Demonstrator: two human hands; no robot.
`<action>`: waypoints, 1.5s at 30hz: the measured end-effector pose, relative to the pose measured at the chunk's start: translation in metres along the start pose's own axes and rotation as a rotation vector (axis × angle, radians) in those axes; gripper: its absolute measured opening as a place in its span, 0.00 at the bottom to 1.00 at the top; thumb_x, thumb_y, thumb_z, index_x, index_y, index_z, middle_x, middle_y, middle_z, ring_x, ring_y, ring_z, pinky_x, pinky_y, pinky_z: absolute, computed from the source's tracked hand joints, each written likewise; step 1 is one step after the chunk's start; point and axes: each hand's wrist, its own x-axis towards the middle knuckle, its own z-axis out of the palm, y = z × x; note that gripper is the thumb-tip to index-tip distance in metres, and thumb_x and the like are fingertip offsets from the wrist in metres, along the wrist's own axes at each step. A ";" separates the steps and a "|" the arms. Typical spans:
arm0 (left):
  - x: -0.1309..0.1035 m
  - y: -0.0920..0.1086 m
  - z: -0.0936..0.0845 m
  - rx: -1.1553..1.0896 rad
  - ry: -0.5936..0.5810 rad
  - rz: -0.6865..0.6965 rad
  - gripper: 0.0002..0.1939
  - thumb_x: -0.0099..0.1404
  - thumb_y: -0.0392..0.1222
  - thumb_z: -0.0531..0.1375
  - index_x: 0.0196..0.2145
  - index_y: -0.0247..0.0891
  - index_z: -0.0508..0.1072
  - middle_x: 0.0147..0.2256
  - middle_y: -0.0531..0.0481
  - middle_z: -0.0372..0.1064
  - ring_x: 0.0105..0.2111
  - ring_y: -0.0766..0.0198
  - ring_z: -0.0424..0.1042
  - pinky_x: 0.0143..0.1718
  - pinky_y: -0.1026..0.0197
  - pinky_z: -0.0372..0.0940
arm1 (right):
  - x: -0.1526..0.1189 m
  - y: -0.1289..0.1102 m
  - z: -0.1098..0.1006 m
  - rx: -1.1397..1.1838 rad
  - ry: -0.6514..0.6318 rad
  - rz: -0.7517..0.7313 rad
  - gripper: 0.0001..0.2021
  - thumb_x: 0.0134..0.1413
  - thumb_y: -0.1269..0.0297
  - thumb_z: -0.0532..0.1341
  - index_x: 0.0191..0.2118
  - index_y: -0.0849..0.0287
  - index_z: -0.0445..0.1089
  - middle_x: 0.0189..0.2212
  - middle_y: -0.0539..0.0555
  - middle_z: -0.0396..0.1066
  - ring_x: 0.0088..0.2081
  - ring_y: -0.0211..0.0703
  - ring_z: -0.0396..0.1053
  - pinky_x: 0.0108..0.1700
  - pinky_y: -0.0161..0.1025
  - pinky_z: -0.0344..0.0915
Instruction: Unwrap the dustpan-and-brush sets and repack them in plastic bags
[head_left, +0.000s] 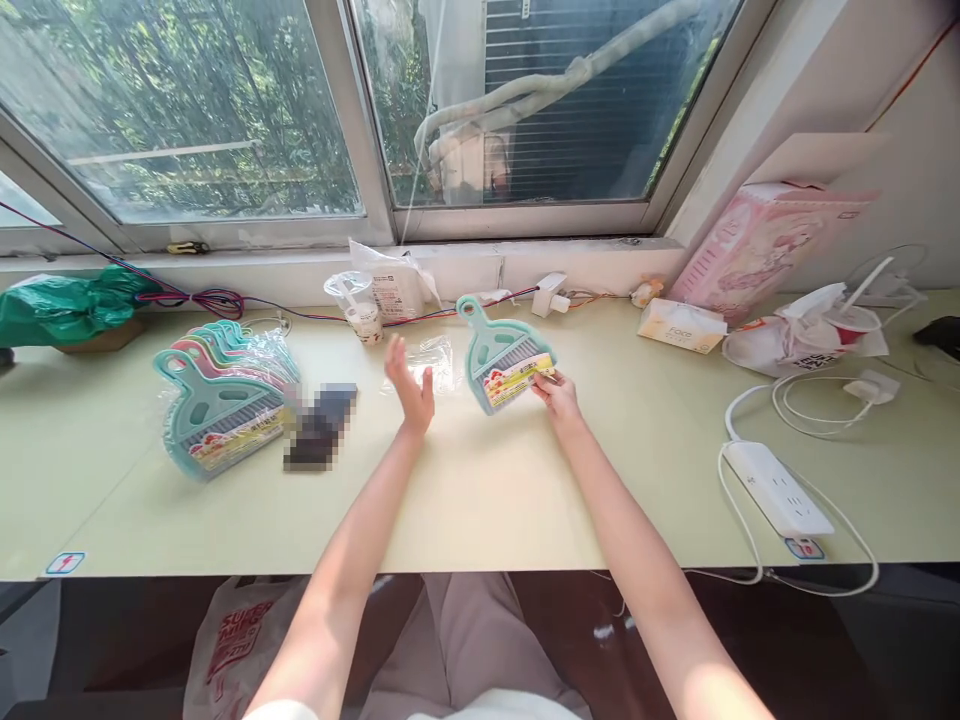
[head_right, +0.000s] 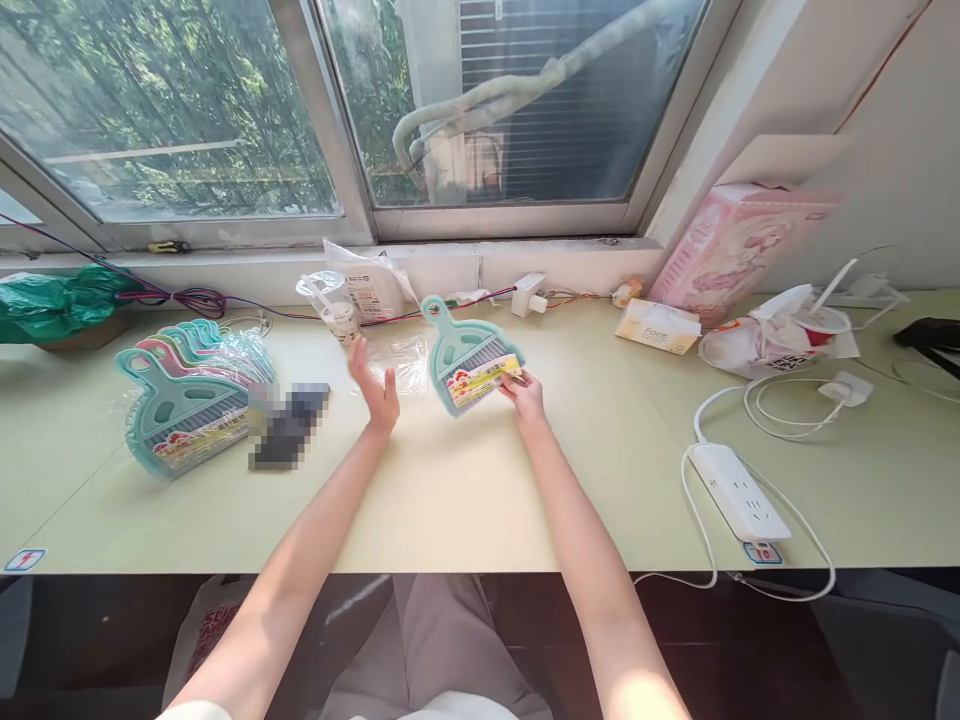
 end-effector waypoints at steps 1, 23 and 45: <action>-0.006 0.004 0.007 -0.133 -0.150 -0.056 0.36 0.65 0.64 0.52 0.62 0.40 0.59 0.62 0.37 0.56 0.65 0.50 0.53 0.64 0.48 0.47 | -0.003 0.001 0.004 -0.039 -0.043 0.006 0.22 0.29 0.58 0.75 0.34 0.59 0.72 0.30 0.52 0.75 0.32 0.39 0.74 0.36 0.37 0.75; -0.057 0.030 0.036 -0.323 -0.473 -0.234 0.21 0.64 0.53 0.56 0.49 0.38 0.75 0.47 0.44 0.74 0.51 0.53 0.69 0.54 0.52 0.60 | -0.055 -0.009 0.047 -1.185 -0.171 -0.612 0.13 0.59 0.55 0.58 0.40 0.57 0.75 0.35 0.57 0.71 0.41 0.48 0.67 0.39 0.40 0.61; -0.020 0.015 0.016 -0.301 -0.130 -0.386 0.18 0.62 0.54 0.57 0.30 0.36 0.75 0.31 0.47 0.73 0.40 0.55 0.72 0.45 0.55 0.65 | -0.056 -0.059 0.029 -0.344 -0.188 -0.304 0.20 0.39 0.46 0.66 0.32 0.60 0.77 0.24 0.52 0.70 0.25 0.37 0.62 0.29 0.36 0.60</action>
